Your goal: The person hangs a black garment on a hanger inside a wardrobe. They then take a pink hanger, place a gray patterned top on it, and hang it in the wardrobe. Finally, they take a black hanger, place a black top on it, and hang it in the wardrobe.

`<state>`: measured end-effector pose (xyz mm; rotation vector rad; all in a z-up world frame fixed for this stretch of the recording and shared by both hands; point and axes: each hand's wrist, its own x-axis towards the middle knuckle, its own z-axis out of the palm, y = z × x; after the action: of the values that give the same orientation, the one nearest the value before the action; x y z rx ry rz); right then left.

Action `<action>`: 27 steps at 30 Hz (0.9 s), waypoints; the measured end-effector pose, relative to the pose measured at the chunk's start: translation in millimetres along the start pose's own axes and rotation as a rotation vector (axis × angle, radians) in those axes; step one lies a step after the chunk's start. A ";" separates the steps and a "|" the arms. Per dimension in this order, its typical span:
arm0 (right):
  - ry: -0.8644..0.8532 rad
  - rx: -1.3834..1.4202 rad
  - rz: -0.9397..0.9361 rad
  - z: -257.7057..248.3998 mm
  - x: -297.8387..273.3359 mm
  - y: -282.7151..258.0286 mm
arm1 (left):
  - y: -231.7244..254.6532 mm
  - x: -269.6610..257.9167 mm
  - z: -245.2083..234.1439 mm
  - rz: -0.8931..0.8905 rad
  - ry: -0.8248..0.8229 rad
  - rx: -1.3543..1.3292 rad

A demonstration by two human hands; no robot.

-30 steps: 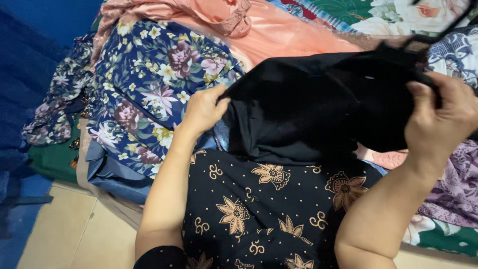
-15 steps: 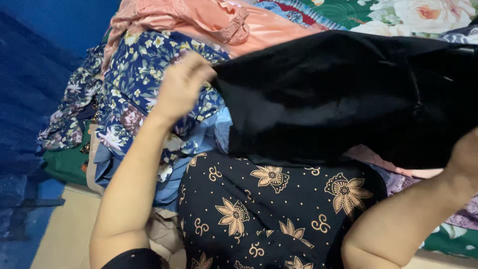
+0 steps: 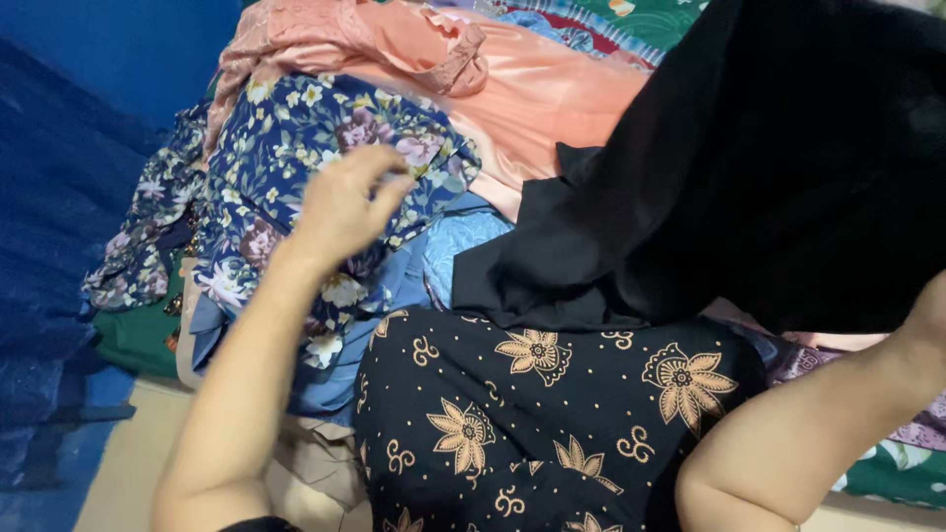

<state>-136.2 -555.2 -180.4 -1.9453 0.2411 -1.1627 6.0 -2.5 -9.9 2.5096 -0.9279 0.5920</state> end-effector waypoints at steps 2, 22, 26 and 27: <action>0.006 -0.007 0.002 -3.6 0.4 -1.2 | 10.2 -4.0 29.1 0.175 0.131 -0.163; 0.024 -0.044 -0.060 -7.5 -3.5 -36.5 | -135.7 -65.1 42.0 -0.588 0.659 -0.128; -0.076 0.099 -0.151 29.2 11.5 -128.3 | -89.0 -58.9 -2.7 -0.462 0.482 0.193; -0.116 -0.004 -0.240 35.5 16.3 -148.4 | -66.0 -52.5 -4.5 -0.331 0.485 0.103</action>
<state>-134.2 -450.3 -68.4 -2.0791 -0.0533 -1.1953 13.5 72.9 -47.4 2.3619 -0.3043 1.0874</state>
